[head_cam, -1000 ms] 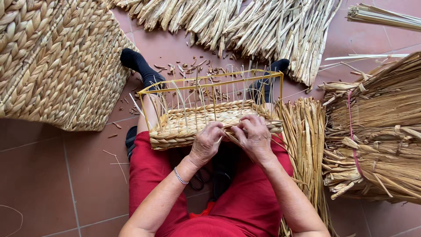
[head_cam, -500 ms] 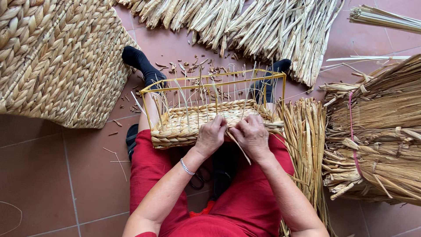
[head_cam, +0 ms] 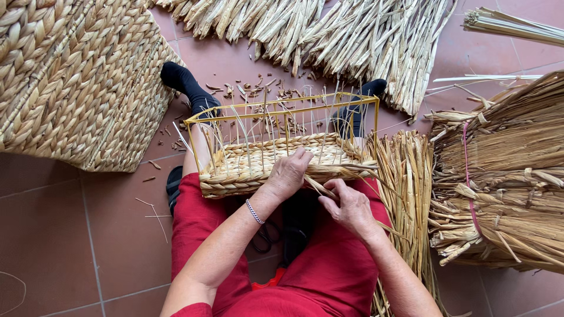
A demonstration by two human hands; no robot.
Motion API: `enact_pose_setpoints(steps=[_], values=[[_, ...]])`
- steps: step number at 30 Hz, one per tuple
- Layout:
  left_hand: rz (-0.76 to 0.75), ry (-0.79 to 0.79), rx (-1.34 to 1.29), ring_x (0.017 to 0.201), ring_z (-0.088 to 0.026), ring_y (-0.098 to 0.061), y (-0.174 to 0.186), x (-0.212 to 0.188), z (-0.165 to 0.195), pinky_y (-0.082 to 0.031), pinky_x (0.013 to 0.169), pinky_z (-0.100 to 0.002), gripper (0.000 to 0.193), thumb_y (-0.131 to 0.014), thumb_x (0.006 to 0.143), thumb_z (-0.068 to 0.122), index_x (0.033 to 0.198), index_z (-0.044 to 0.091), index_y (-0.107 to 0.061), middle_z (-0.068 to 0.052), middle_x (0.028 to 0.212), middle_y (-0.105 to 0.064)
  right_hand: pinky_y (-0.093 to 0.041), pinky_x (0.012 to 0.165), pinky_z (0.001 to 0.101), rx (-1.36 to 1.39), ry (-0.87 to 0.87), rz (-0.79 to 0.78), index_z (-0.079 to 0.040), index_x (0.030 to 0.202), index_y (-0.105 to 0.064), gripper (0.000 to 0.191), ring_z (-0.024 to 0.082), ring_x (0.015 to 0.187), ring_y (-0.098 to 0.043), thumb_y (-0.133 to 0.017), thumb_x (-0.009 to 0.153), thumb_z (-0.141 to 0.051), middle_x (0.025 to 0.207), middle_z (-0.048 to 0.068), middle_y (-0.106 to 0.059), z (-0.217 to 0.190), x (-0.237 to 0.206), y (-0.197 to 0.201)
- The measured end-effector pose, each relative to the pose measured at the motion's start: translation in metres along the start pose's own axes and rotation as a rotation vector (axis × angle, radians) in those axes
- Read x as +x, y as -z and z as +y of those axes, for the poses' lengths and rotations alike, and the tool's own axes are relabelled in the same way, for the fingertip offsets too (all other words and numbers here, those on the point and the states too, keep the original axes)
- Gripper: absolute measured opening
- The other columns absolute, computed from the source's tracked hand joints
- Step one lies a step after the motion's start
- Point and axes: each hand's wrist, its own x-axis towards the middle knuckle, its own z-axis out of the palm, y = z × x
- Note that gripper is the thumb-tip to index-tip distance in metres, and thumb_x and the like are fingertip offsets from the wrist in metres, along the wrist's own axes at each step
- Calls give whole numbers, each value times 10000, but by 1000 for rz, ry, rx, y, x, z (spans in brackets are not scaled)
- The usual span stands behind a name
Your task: The person sits on the floor weaving dried seagrass strands around a metal frame basket, tucking and tightening strands to build up the woven side walls. They occasionally use scissors to trim excess strand ends and continue weaving new strands into the rim.
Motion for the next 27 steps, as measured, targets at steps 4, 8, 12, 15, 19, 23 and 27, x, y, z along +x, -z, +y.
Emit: enact_pose_setpoints(steps=[4,8,12,15,19,23,27], values=[[-72,18,-139,924,-404,-664,-5,5,-5,-549,785,-500,270,-682,803,38,1068,50,-634,-163,1029,-587,-583,660,372,76,96,90,-68,1073,-679,204,263,745,-741,-712,904,-178,882,91,-724,7,-1,10],[-124,53,-333,949,-340,-647,-8,6,-10,-541,846,-435,298,-582,922,16,1188,92,-690,-144,1018,-568,-539,599,359,-278,132,162,-97,964,-725,166,239,685,-687,-795,886,-225,805,70,-691,5,11,27],[-181,4,-462,985,-300,-597,-2,7,-17,-531,885,-375,490,-575,777,-15,1237,102,-695,-115,1006,-554,-478,710,392,-530,297,279,-111,897,-698,142,244,869,-622,-795,853,-204,873,48,-669,-10,29,42],[-184,-92,-532,1075,-281,-596,8,4,-13,-532,916,-371,521,-666,727,41,1244,101,-649,-100,1111,-554,-463,803,391,-632,474,365,-91,922,-684,106,245,1008,-581,-731,864,-166,1081,56,-689,-24,38,46],[-211,28,-519,996,-261,-614,20,3,3,-534,877,-376,447,-820,726,173,1147,114,-681,-93,1046,-545,-473,806,372,-809,596,342,-75,969,-709,109,222,1024,-616,-651,887,-118,1068,45,-700,-31,46,43],[-175,184,-376,932,-278,-632,22,5,25,-546,831,-419,348,-832,748,319,994,108,-705,-99,1020,-547,-506,693,383,-840,131,-161,-124,852,-712,213,197,750,-648,-590,1026,-103,786,48,-733,-20,59,44],[-69,196,-220,908,-315,-630,13,1,43,-543,770,-463,282,-748,821,316,934,73,-660,-136,1035,-521,-557,712,434,-279,-165,-362,-99,890,-771,195,268,655,-700,-727,894,-289,704,108,-731,2,85,63]])
